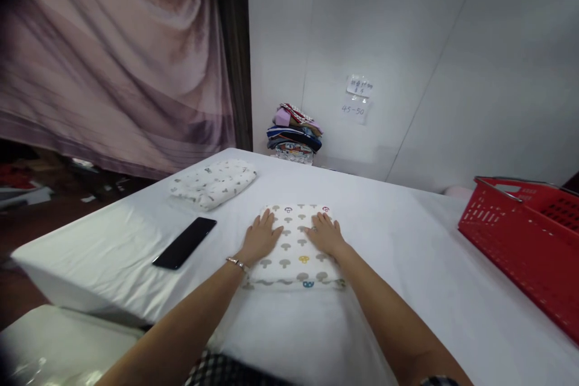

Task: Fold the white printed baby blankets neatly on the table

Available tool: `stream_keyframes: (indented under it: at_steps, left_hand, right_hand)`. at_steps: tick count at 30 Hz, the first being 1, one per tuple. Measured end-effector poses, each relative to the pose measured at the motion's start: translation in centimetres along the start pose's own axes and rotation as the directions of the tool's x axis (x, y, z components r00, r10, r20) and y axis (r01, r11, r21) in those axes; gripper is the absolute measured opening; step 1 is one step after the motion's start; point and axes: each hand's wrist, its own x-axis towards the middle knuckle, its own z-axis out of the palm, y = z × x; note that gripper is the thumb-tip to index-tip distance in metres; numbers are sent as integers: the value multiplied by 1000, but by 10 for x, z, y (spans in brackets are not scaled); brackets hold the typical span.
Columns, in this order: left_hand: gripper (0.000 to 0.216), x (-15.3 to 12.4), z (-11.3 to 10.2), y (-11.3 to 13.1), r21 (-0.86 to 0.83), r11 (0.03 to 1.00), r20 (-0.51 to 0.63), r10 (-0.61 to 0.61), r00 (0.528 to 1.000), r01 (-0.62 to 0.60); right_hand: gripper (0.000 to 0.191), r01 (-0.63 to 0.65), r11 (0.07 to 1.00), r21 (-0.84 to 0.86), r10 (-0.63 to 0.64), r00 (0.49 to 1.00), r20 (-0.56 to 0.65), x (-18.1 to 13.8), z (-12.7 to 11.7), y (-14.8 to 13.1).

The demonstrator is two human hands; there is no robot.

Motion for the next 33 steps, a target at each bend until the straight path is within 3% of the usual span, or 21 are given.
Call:
stream_keyframes:
  at_steps: [4,10,14,19,23,26,30,33]
  left_hand:
    - [63,-1,-1,1,-13,1000,-4,-3,1000,2]
    - [62,0,2,-1,-21,1000,5,2,1000,-2]
    - [63,0,2,-1,-15,1000,0,1,1000,-1]
    - [62,0,2,-1,-9,1000,-10,3,1000,-3]
    - [63,-1,4,-1,-20,1000,-8,4,1000,-4]
    - [63,1,3,0,-29,1000,2,1,1000,-1]
    - [64,6,-7,-1,-117,993,95,-6,995,17]
    - [67,2,-21,-7,-187,982,148,-3,989,31]
  right_hand:
    - [68,-17,1000,5,17,997,-76,19,-6,1]
    - [67,-58,998,32,60,996,-62,32,10,14]
    - [66,-60,997,41,62,997,-47,32,4,14]
    - [66,-25,999,36,26,999,-41,-5,-9,0]
    - [69,155,987,-30,-157,986,-55,-59,4,-13]
    - [69,180,982,-49,-182,983,-37,-78,14,-16]
    - [67,163,980,116,-160,986,-36,-76,11,-10]
    - [62,168,932,321,-113,976,-184,-83,5,4]
